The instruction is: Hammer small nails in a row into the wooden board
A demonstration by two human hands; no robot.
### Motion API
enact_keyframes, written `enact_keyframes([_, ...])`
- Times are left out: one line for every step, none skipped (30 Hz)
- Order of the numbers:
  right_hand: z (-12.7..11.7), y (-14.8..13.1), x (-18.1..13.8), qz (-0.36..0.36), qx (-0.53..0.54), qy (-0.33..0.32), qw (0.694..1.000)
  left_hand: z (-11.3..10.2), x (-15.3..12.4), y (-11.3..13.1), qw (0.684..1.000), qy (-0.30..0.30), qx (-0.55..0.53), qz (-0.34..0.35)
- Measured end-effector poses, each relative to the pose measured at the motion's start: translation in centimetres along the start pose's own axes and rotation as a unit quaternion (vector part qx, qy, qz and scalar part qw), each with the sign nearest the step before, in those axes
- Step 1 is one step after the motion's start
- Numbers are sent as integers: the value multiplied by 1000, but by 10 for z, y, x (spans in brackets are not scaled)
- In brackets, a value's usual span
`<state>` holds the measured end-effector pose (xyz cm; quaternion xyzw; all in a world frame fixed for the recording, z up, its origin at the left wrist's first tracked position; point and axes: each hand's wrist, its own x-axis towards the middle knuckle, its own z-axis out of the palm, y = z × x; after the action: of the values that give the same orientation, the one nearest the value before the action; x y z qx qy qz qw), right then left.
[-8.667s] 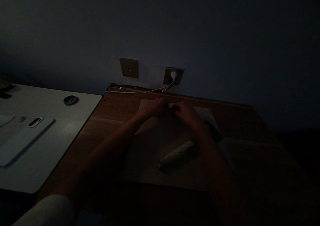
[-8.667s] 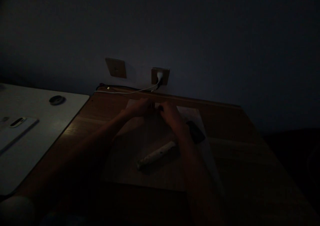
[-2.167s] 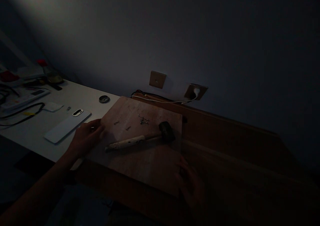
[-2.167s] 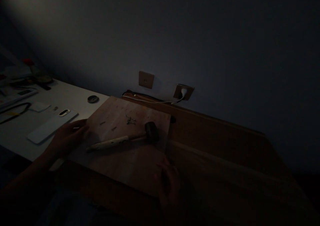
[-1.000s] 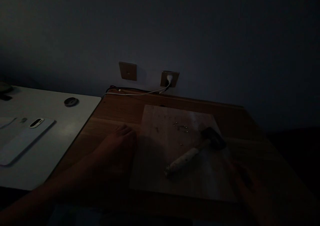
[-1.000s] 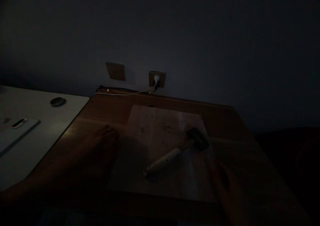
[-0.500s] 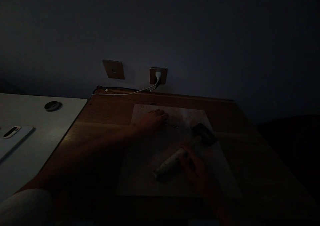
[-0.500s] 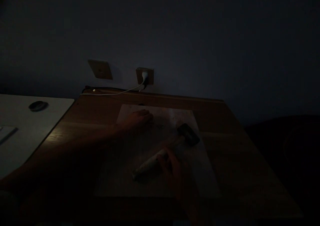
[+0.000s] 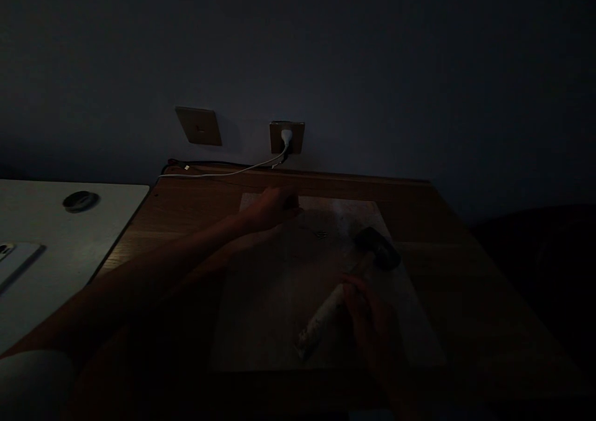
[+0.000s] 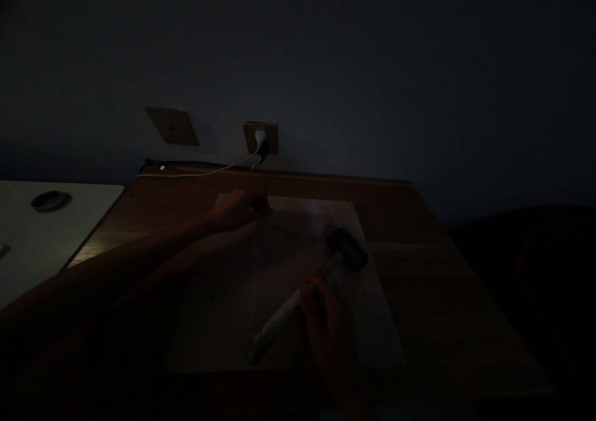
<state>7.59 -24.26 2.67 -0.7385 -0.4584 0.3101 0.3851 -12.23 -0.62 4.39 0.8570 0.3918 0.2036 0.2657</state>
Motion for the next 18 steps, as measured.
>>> enact_keyframes([-3, 0, -1, 7, 9, -3, 1000, 1, 2, 1, 1000, -3, -5, 1])
enact_keyframes([-6, 0, -2, 16, 23, -5, 1000, 2, 4, 2, 1000, -9, -11, 8])
enact_keyframes([-10, 0, -4, 30, 45, -1, 999, 4, 5, 3, 1000, -16, -16, 19])
enact_keyframes([-15, 0, -6, 49, 74, 10, 996, 6, 7, 3, 999, -25, -21, 34])
enact_keyframes([-20, 0, -8, 73, 108, 23, 991, 8, 9, 4, 998, -34, -25, 49])
enact_keyframes([-25, 0, -10, 104, 135, 32, 985, 10, 11, 4, 997, -44, -27, 63])
enact_keyframes([-30, 1, -12, 135, 153, 34, 978, 13, 12, 3, 995, -55, -28, 74])
enact_keyframes([-35, 3, -14, 165, 160, 28, 973, 15, 14, 3, 994, -64, -28, 81])
enact_keyframes([-40, 5, -15, 188, 154, 5, 970, 16, 16, 2, 993, -71, -28, 86])
enact_keyframes([-45, 8, -16, 191, 141, -14, 971, 18, 17, 1, 993, -76, -27, 88])
enact_keyframes([-48, 11, -16, 174, 121, -27, 977, 18, 18, 0, 993, -78, -25, 89])
enact_keyframes([-51, 14, -15, 143, 99, -30, 984, 19, 19, 0, 993, -78, -23, 89])
enact_keyframes([-52, 18, -13, 107, 79, -21, 991, 19, 19, -1, 993, -76, -21, 90])
enact_keyframes([-53, 21, -10, 78, 60, -8, 995, 19, 19, -2, 993, -73, -20, 91])
enact_keyframes([-53, 23, -8, 60, 43, 7, 997, 20, 19, -2, 993, -70, -20, 92])
enact_keyframes([-52, 26, -6, 53, 31, 21, 998, 21, 18, -3, 993, -67, -19, 94])
enact_keyframes([-51, 28, -3, 50, 22, 28, 998, 23, 17, -3, 993, -67, -16, 97])
enact_keyframes([-51, 30, -2, 50, 16, 31, 998, 26, 15, -3, 992, -69, -11, 103])
